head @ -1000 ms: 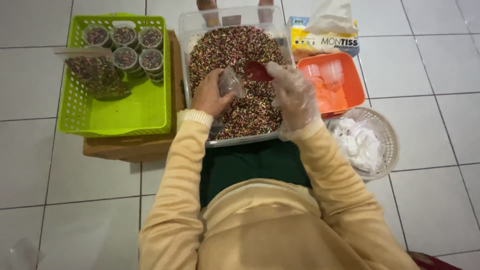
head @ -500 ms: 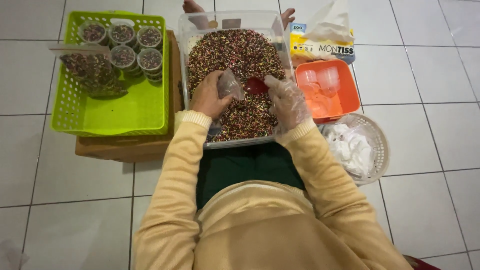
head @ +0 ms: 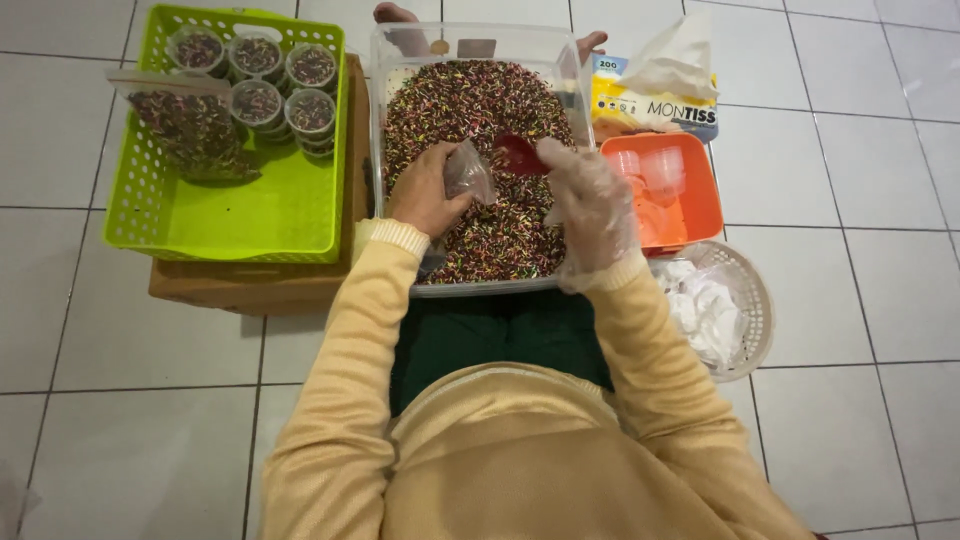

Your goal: The person scoops colored sprinkles from a large plastic container into small plastic bags using a red spoon.

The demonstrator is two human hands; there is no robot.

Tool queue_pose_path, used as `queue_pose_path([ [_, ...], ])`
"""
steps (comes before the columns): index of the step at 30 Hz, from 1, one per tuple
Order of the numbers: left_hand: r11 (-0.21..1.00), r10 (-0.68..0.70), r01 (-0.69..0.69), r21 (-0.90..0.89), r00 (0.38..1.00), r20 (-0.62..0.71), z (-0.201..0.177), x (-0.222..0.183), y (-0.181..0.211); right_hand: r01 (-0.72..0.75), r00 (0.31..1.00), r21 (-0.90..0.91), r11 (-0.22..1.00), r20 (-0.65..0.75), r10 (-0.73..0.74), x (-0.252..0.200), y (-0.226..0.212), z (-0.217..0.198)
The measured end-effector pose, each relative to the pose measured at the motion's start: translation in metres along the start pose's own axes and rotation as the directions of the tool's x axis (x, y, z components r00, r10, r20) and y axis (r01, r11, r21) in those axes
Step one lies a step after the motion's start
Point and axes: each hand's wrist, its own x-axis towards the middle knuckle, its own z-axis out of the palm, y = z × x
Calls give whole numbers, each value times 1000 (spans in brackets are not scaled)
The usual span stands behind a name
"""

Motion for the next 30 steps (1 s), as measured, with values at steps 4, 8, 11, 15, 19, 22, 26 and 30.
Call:
queue_pose_path([
  [4,1000,-14,14,-10,1000,8,5,1,-4,148,989,-74,986,27,-147,23,-49,3],
  [8,1000,-5,5,0,1000,15,5,0,-6,-5,999,-204,979,-49,-5,15,-11,11],
  [11,1000,-8,8,0,1000,20,3,1,-3,-131,991,-124,984,-37,128,20,-20,15],
  [15,1000,4,-4,1,1000,18,7,0,-8,-379,923,29,925,90,375,27,-45,20],
  [19,1000,-4,4,19,1000,6,7,2,-7,-432,899,86,898,-42,436,12,4,28],
  [22,1000,-12,12,10,1000,8,6,0,-5,-528,819,317,787,-53,571,10,-8,25],
  [26,1000,18,-18,-6,1000,-2,9,0,-9,-254,958,183,950,-85,273,19,-27,12],
  [30,1000,15,-15,-8,1000,3,9,1,-7,175,984,-50,983,-11,-175,29,-32,3],
])
